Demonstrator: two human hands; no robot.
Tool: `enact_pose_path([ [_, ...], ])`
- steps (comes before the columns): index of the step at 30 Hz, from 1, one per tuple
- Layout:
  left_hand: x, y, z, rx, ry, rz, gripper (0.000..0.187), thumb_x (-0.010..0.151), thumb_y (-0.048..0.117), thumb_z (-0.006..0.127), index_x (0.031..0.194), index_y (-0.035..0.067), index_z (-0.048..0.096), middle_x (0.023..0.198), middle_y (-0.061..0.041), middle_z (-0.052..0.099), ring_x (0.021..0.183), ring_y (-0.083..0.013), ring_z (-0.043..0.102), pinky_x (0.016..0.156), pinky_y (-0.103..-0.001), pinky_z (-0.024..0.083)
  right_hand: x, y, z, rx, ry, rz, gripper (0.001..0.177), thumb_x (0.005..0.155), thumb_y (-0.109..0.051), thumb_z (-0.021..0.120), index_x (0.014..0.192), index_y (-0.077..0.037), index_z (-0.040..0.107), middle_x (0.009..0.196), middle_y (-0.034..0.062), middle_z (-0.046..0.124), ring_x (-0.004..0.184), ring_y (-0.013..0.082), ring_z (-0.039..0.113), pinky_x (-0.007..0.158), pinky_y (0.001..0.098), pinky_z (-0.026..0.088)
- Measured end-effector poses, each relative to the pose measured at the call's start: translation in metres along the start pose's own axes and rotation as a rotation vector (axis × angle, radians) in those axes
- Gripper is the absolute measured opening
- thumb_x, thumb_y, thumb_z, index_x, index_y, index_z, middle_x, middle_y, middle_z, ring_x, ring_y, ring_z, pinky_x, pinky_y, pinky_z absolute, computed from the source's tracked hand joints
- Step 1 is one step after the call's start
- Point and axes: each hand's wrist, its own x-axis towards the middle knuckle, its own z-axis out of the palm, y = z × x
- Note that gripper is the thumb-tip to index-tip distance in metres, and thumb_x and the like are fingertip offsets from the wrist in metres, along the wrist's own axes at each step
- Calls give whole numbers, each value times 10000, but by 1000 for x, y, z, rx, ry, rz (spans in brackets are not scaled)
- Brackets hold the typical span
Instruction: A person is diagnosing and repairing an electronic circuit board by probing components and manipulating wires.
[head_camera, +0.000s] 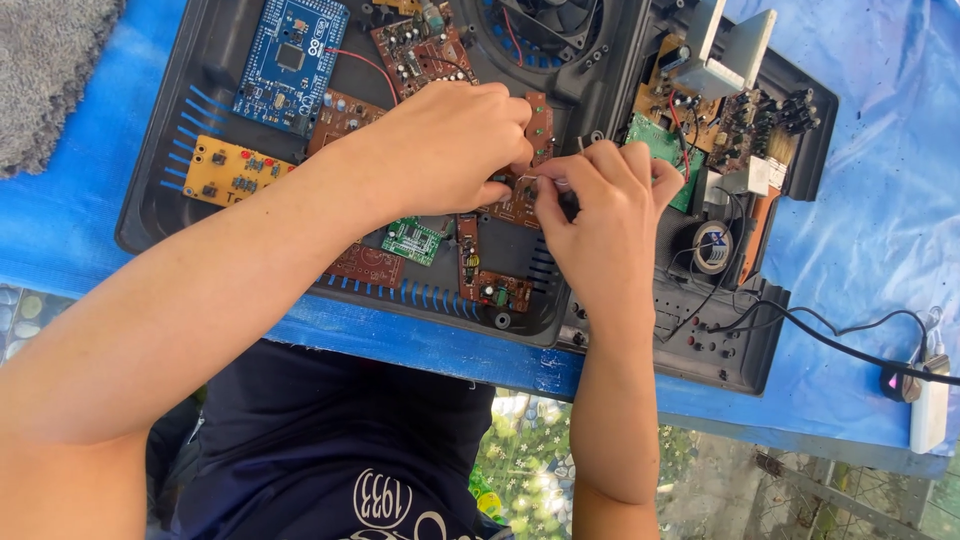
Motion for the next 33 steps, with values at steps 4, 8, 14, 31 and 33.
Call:
enact_pose_path([
  [4,-2,-1,0,-2,50,21,186,963,342,718,1003,173,783,972,-31,640,973,-290,621,646,-478,583,0,3,-6,33,54,9,104,972,-55,745,982,-159,745,896,-7,536,907,254,453,906,433,271],
  [8,-5,1,-4,-59,0,27,286,1025,381,656,1021,114,757,983,-53,627,970,-298,607,687,-497,569,-1,5,-9,126,9,-5,125,989,-29,731,1009,-152,742,923,-14,549,924,249,482,945,438,289],
  [14,-1,3,0,127,258,81,327,1142,361,554,993,132,733,920,6,693,888,-241,660,679,-397,563,3,6,-7,166,64,-10,166,1009,12,658,1035,-129,742,949,23,569,903,255,501,881,426,304],
  [31,-2,2,-8,33,530,-7,164,1012,223,703,879,129,680,821,-7,639,743,-245,638,579,-405,506,6,-7,-10,275,254,85,132,1054,3,647,1071,-91,737,980,33,638,867,214,542,856,384,365],
  [33,-2,2,-8,22,538,-4,154,1026,205,693,908,107,694,820,-12,639,727,-231,638,545,-387,510,6,-7,-10,266,245,100,128,1058,-8,651,1076,-102,737,983,27,637,871,215,538,866,398,356],
])
